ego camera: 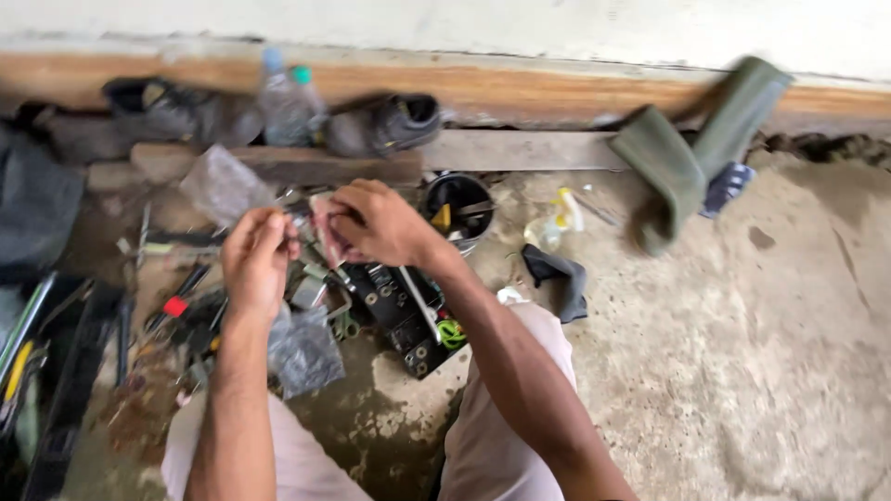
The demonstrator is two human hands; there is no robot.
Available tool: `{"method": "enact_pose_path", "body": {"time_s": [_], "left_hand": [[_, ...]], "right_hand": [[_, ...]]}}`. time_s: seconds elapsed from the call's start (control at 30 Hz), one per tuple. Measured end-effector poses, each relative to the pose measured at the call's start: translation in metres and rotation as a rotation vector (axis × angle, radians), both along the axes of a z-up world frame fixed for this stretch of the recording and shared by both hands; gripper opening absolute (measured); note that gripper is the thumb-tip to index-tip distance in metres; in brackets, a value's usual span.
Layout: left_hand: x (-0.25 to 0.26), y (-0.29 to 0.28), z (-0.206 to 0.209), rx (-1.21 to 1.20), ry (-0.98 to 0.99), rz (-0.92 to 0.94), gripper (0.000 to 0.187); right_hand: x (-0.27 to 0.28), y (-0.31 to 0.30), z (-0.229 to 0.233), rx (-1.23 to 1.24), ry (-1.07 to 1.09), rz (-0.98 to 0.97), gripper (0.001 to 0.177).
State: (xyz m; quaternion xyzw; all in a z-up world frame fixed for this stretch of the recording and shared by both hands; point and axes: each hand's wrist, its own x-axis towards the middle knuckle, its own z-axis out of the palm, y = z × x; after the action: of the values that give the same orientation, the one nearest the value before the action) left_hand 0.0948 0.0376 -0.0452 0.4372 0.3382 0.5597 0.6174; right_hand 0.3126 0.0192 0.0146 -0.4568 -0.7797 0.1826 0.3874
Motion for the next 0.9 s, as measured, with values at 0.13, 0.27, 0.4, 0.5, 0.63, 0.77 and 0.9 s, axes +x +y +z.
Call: {"method": "enact_pose_path", "body": {"time_s": [0.13,0.27,0.4,0.5,0.63,0.77,0.9], "left_hand": [[0.024,-0.005,-0.002,-0.038,-0.082,-0.149,0.018],[0.039,-0.018,0.014,0.232,0.415,-0.245,0.018],[0.032,-0.015,-0.002,0.236,0.591,-0.277,0.014],[0.032,-0.019,0.001,0.194,0.497,-0.276,0.008],[0.026,-0.001,-0.028,0.121,0.32,-0.231,0.01],[0.025,0.002,-0.01,-0.031,0.0,-0.065,0.007],[0.027,-0.004,-0.001,-0.086,0.128,0.073,0.011]], "right_hand": [[0.019,-0.012,-0.003,0.004,-0.012,-0.134,0.017],[0.03,-0.033,0.01,-0.025,-0.127,-0.132,0.014],[0.034,-0.037,0.005,-0.124,-0.279,-0.102,0.015],[0.027,-0.037,0.006,-0.174,-0.32,-0.157,0.02],[0.02,-0.019,-0.008,-0.17,-0.174,-0.099,0.022],[0.015,-0.015,0.011,0.006,-0.075,-0.054,0.018],[0.015,0.005,-0.007,0.103,-0.069,-0.027,0.011]]}}
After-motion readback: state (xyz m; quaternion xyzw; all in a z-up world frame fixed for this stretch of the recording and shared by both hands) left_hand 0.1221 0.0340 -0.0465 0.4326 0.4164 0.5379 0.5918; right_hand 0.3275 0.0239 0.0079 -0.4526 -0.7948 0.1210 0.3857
